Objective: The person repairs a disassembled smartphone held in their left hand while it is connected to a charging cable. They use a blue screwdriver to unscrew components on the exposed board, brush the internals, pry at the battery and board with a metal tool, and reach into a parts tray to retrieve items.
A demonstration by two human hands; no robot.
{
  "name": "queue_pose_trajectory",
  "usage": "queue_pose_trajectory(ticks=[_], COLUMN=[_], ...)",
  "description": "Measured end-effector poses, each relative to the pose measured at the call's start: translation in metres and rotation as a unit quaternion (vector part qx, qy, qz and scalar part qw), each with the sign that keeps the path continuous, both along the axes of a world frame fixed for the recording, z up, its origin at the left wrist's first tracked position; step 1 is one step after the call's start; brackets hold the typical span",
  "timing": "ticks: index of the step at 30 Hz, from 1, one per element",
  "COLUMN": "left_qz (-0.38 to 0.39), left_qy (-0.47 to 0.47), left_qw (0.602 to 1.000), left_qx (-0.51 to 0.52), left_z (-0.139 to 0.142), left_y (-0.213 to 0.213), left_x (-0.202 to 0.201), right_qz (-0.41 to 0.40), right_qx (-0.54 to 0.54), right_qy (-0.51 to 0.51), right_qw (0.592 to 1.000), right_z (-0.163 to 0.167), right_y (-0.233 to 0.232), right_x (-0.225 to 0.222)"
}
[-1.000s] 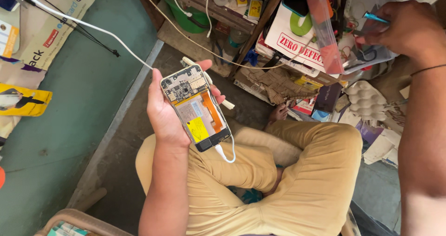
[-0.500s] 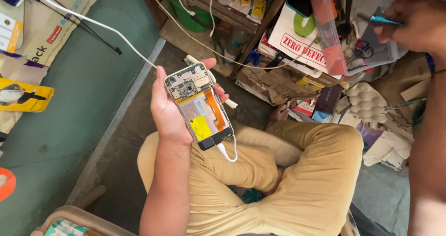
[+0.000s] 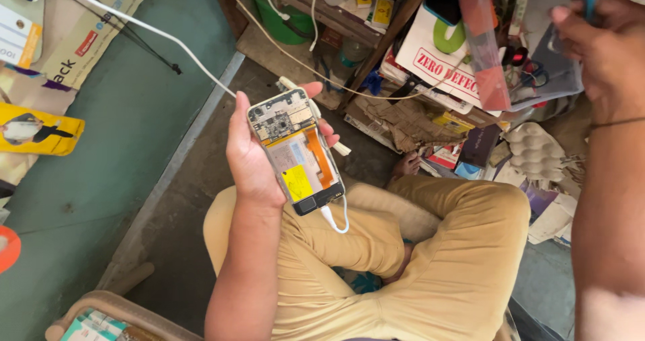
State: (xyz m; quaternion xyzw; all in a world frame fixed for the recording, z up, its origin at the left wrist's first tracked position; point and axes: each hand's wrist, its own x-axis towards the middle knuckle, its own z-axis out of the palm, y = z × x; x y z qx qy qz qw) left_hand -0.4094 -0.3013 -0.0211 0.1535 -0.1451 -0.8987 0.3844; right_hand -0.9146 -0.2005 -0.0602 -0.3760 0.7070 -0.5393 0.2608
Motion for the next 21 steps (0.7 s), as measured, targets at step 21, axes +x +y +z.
queue_pose_trajectory(ticks=[21], left_qz=[-0.071], left_qy=[0.136], left_qw=[0.988], left_qx=[-0.004], left_z=[-0.024], left_y=[-0.004], left_x=[0.023], right_qz=[0.123], right_qx=[-0.234], right_qy=[0.209], right_qw=[0.942], right_z=[0.048], right_y=[0.022], right_x=[0.417])
